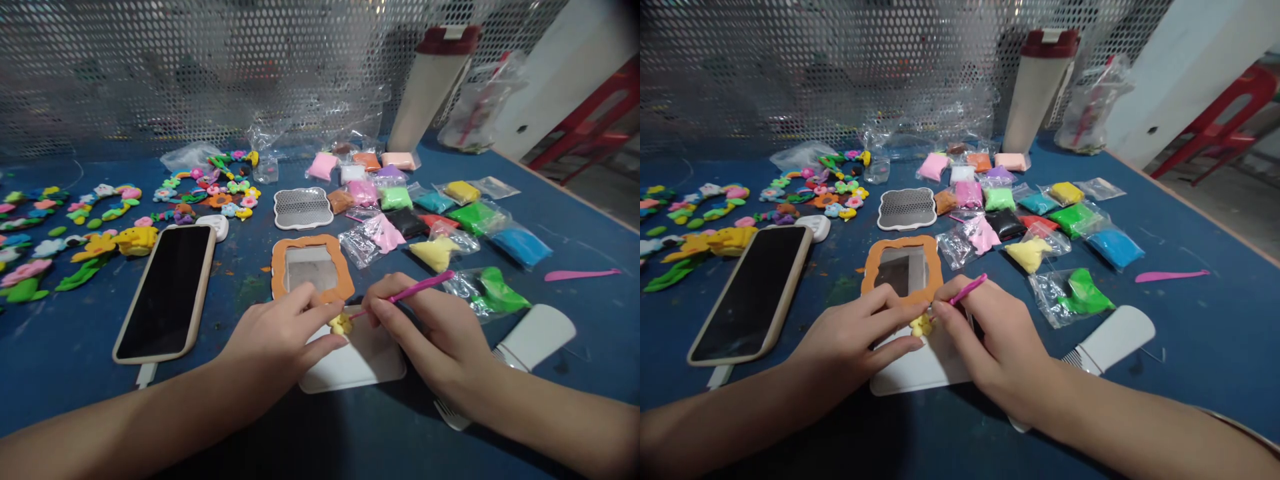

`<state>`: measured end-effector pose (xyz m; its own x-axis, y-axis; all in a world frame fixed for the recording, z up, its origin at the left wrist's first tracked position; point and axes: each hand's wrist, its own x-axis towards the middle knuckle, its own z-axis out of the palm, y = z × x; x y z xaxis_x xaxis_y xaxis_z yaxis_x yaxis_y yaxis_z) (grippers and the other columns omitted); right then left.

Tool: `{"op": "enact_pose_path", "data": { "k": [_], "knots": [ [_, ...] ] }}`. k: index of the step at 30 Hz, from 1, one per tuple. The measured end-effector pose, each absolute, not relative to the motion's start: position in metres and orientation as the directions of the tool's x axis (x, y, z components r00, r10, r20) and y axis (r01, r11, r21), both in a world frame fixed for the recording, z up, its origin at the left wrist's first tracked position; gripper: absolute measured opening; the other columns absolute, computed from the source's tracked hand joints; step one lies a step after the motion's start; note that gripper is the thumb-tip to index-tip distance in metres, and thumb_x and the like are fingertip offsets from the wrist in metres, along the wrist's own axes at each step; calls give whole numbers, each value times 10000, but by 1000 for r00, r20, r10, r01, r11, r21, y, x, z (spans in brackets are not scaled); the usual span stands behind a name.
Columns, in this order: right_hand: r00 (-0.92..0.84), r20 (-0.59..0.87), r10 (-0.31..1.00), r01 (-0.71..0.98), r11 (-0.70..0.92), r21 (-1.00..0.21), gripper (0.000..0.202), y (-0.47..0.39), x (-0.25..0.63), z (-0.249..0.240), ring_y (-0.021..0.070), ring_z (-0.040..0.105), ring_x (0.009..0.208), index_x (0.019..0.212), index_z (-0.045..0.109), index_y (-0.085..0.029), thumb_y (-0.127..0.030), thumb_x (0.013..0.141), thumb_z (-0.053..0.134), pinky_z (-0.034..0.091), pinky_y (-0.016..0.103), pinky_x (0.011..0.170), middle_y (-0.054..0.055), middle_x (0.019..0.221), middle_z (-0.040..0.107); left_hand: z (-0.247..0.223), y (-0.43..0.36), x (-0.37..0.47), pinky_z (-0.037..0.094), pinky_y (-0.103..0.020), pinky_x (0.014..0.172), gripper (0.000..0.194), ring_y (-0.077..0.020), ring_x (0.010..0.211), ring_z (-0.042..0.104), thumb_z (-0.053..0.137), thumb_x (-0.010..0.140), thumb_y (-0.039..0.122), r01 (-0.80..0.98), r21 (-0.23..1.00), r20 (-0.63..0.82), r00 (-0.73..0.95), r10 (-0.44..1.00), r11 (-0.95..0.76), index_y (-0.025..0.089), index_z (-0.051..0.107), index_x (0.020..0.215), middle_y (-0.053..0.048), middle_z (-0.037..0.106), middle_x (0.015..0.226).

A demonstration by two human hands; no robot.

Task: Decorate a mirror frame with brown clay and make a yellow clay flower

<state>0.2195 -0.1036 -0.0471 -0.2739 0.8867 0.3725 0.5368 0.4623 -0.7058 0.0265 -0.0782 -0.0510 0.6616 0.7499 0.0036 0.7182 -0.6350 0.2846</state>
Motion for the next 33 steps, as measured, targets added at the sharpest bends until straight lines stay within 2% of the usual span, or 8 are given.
{"op": "enact_pose_path", "data": {
  "k": [13,20,28,33],
  "knots": [
    [-324,312,893,552,447,-704,144,-103,218,-49,152,562,666,811,518,-215,-183,906,415,454,280,614,23,729,600,-53,-78,27,450,-237,594,267,-139,736,608,455,897,383,718,307,-1,656,754,-625,275,577,1108,4,554,891],
    [-405,333,851,555,519,-650,158,-103,219,-49,159,555,695,795,499,-224,-152,899,404,441,299,640,21,753,606,-51,-78,27,449,-224,585,274,-127,707,597,475,889,374,728,297,-27,653,757,-618,284,568,1131,10,546,864],
    [-233,332,914,435,404,-805,166,-105,222,-48,119,507,622,805,512,-217,-209,931,404,419,240,558,-4,704,537,-53,-80,25,416,-214,555,259,-129,741,597,440,907,387,707,277,12,674,738,-650,285,564,1110,13,547,874],
    [-259,335,906,400,416,-817,172,-105,223,-47,108,499,614,794,512,-213,-192,929,408,412,228,549,-13,691,523,-51,-80,24,394,-242,549,238,-147,732,600,489,876,426,714,306,32,654,756,-630,251,592,998,15,553,851]
  ]
}}
